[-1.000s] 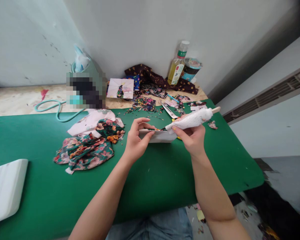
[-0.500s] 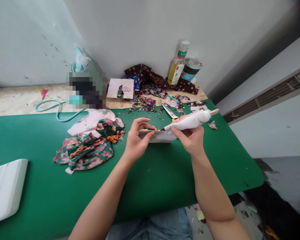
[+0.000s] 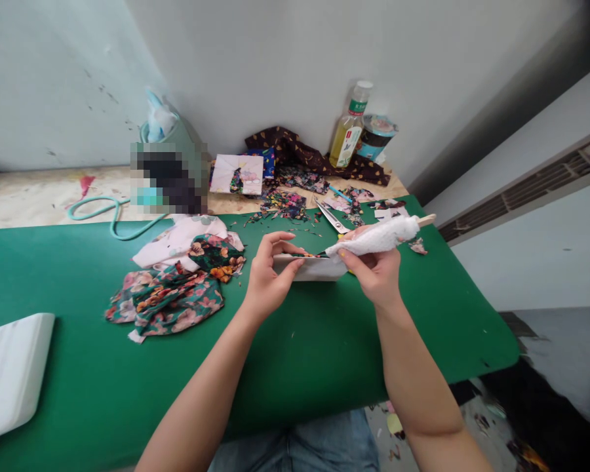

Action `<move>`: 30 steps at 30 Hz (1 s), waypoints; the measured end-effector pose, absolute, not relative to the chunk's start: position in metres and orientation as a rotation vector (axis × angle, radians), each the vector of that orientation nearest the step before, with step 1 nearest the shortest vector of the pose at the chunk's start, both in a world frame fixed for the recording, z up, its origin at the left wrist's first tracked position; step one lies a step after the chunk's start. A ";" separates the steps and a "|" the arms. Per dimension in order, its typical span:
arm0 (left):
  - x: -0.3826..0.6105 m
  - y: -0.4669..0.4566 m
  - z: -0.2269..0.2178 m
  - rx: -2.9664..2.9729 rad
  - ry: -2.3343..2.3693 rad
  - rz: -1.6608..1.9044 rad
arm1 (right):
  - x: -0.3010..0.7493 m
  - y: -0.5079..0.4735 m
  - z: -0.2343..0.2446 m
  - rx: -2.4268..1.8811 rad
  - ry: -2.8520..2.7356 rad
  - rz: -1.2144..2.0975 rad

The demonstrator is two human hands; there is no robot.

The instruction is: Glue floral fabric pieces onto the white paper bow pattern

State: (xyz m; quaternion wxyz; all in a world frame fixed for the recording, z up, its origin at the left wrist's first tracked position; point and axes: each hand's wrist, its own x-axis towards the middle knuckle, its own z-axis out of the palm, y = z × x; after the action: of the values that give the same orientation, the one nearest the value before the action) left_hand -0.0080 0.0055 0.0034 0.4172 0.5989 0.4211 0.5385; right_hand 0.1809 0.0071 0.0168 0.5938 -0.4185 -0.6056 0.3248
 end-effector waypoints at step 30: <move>-0.006 0.005 0.006 1.521 1.044 1.348 | 0.180 0.006 0.017 -0.881 -1.478 0.747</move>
State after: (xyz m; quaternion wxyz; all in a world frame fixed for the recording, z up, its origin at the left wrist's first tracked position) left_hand -0.0061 0.0047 0.0056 0.4153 0.6056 0.4155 0.5368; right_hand 0.1796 0.0057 0.0173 0.5917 -0.3786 -0.6352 0.3211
